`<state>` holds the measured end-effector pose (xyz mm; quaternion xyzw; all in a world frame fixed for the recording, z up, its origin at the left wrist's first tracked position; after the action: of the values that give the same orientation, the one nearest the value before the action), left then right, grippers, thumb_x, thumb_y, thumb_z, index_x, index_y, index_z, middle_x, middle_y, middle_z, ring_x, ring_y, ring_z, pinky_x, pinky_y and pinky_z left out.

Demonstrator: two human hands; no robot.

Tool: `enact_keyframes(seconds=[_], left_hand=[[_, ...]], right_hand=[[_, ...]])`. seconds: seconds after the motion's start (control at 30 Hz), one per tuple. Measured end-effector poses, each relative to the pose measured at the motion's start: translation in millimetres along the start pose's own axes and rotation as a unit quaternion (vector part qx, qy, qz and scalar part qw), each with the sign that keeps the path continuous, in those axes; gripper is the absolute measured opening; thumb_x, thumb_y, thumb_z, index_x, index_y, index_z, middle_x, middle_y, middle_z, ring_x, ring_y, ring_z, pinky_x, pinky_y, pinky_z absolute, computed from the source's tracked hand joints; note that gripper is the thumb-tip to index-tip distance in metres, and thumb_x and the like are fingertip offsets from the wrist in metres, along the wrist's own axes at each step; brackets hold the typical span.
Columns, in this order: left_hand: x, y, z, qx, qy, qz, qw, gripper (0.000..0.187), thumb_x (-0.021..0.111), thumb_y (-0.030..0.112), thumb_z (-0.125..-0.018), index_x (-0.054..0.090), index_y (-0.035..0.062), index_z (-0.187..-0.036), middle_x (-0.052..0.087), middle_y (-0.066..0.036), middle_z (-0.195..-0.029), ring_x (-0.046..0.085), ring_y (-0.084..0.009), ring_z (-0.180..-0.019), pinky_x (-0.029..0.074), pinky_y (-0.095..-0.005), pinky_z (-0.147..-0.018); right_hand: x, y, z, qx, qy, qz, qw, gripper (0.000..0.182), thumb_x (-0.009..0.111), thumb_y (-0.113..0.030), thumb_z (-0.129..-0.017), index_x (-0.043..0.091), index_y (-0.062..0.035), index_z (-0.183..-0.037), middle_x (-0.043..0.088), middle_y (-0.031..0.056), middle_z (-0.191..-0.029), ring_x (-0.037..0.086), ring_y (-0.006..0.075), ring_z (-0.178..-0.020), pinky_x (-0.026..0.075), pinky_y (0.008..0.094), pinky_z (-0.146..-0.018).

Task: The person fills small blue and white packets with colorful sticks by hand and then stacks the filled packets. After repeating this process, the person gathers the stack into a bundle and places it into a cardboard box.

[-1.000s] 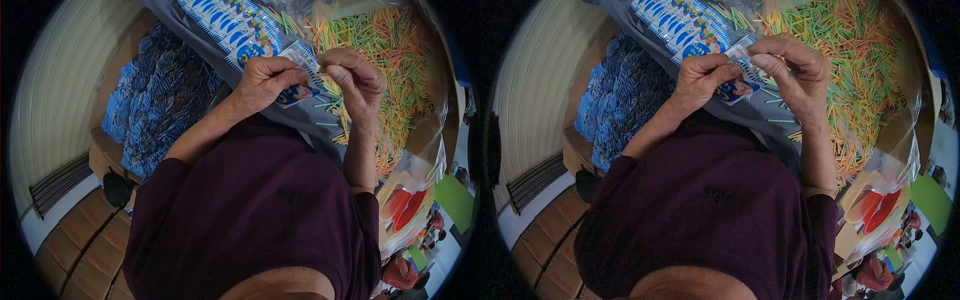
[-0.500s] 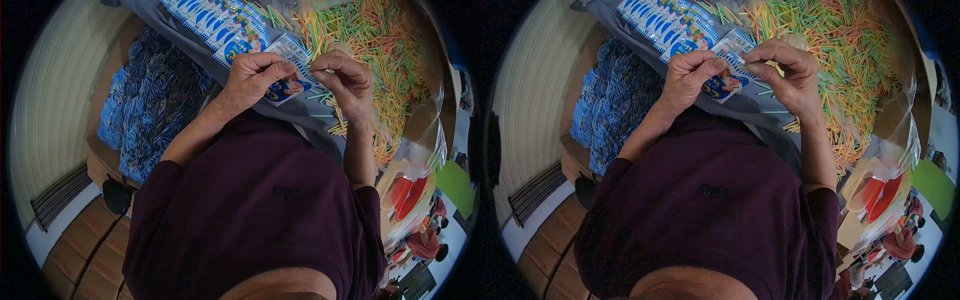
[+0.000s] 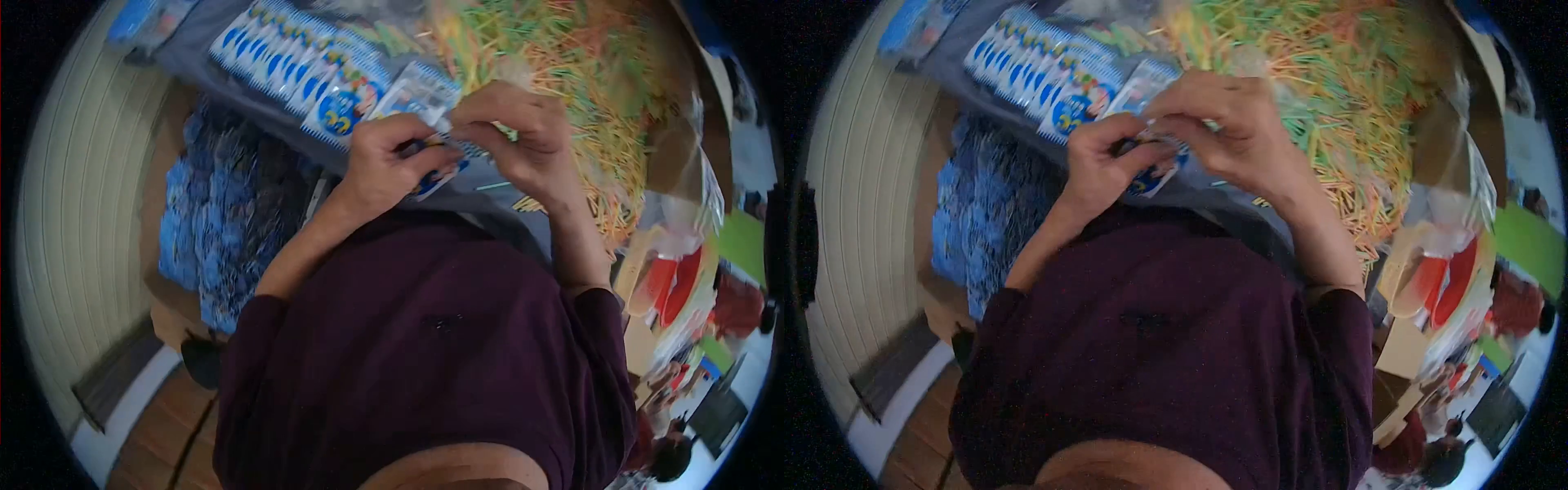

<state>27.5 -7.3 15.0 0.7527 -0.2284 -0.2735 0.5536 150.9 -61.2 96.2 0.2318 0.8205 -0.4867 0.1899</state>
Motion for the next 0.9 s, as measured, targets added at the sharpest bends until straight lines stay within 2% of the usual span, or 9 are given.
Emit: enact_keyframes(seconds=[0.07,0.13,0.17,0.3,0.37,0.53,0.67,0.8,0.9], left_hand=[[2,-13,1,-0.014,-0.001,0.019,1.0,0.015,0.079,0.006,-0.073,0.067,-0.0028,-0.073,0.065,-0.006,-0.067,0.058,-0.0108,-0.058,0.043,-0.0265,-0.054],[5,-3,1,-0.038,-0.017,0.012,0.999,0.006,0.068,0.001,-0.08,0.066,-0.0038,-0.076,0.064,-0.007,-0.069,0.059,-0.0117,-0.06,0.044,-0.0266,-0.056],[6,0,1,-0.004,-0.031,0.009,0.999,0.006,0.064,-0.001,-0.083,0.065,-0.0047,-0.079,0.062,-0.007,-0.069,0.059,-0.0116,-0.061,0.045,-0.0258,-0.057],[20,2,4,0.046,-0.054,0.092,0.993,0.016,0.058,0.005,-0.092,0.064,-0.0053,-0.082,0.06,-0.005,-0.07,0.056,-0.0098,-0.064,0.042,-0.0239,-0.059],[19,-10,3,0.012,-0.016,0.105,0.994,0.023,0.056,0.011,-0.097,0.062,-0.0052,-0.082,0.06,-0.004,-0.071,0.052,-0.0073,-0.067,0.039,-0.0226,-0.061],[30,-15,-4,-0.024,0.005,0.194,0.981,0.029,0.051,0.017,-0.101,0.059,-0.0021,-0.08,0.058,0.001,-0.073,0.047,-0.004,-0.068,0.037,-0.0217,-0.063],[31,-23,-8,-0.038,-0.031,0.17,0.984,0.033,0.05,0.019,-0.102,0.055,0.0,-0.076,0.054,0.001,-0.07,0.043,-0.0039,-0.066,0.034,-0.022,-0.061],[36,-14,-12,0.019,-0.068,0.169,0.983,0.034,0.048,0.018,-0.103,0.054,0.0001,-0.075,0.054,0.002,-0.07,0.041,-0.0033,-0.067,0.032,-0.0217,-0.059],[48,-6,-15,0.02,-0.079,0.186,0.979,0.033,0.048,0.019,-0.103,0.057,-0.0005,-0.078,0.056,0.001,-0.071,0.044,-0.0032,-0.067,0.034,-0.0213,-0.059]], right_hand=[[-6,3,1,0.014,0.008,-0.038,0.999,0.014,0.07,0.003,-0.076,0.07,-0.0006,-0.09,0.069,0.0117,-0.08,0.068,0.0265,-0.077,0.053,0.0347,-0.07],[-14,7,4,0.001,-0.007,-0.095,0.995,0.016,0.069,0.006,-0.075,0.069,0.0002,-0.09,0.07,0.0125,-0.087,0.068,0.0241,-0.08,0.053,0.0339,-0.071],[-17,11,8,0.029,-0.017,-0.113,0.993,0.017,0.07,0.005,-0.075,0.069,0.0007,-0.091,0.07,0.0127,-0.087,0.068,0.0248,-0.08,0.052,0.0344,-0.07],[-20,15,20,0.087,-0.009,-0.119,0.989,0.017,0.072,0.001,-0.076,0.069,0.0016,-0.093,0.07,0.013,-0.086,0.068,0.0248,-0.08,0.052,0.0346,-0.07],[-22,13,23,0.094,0.039,-0.143,0.984,0.015,0.071,0.001,-0.077,0.069,0.002,-0.092,0.069,0.0136,-0.085,0.068,0.0258,-0.08,0.052,0.0352,-0.069],[-28,-3,38,0.057,0.151,-0.046,0.986,0.013,0.07,0.001,-0.076,0.068,0.0031,-0.088,0.068,0.0153,-0.084,0.067,0.0296,-0.075,0.051,0.0379,-0.066],[-35,-8,41,0.092,0.083,-0.069,0.99,0.012,0.071,-0.001,-0.075,0.068,0.003,-0.086,0.068,0.0149,-0.079,0.067,0.0261,-0.071,0.049,0.0364,-0.061],[-47,-18,48,0.136,0.046,-0.072,0.987,0.012,0.071,-0.002,-0.074,0.07,0.0011,-0.086,0.068,0.0116,-0.073,0.067,0.0218,-0.069,0.047,0.034,-0.059],[-35,-21,51,0.126,0.078,-0.035,0.988,0.011,0.072,-0.005,-0.075,0.071,0.0,-0.085,0.068,0.0093,-0.07,0.065,0.0217,-0.067,0.047,0.0336,-0.057]])
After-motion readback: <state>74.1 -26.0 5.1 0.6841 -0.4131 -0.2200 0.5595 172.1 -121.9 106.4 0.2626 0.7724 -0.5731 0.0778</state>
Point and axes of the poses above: each hand's wrist, its own z-axis away from the middle knuckle, its own x-axis out of the palm, y = z × x, the point moved 7 cm from there along -z, towards the middle knuckle
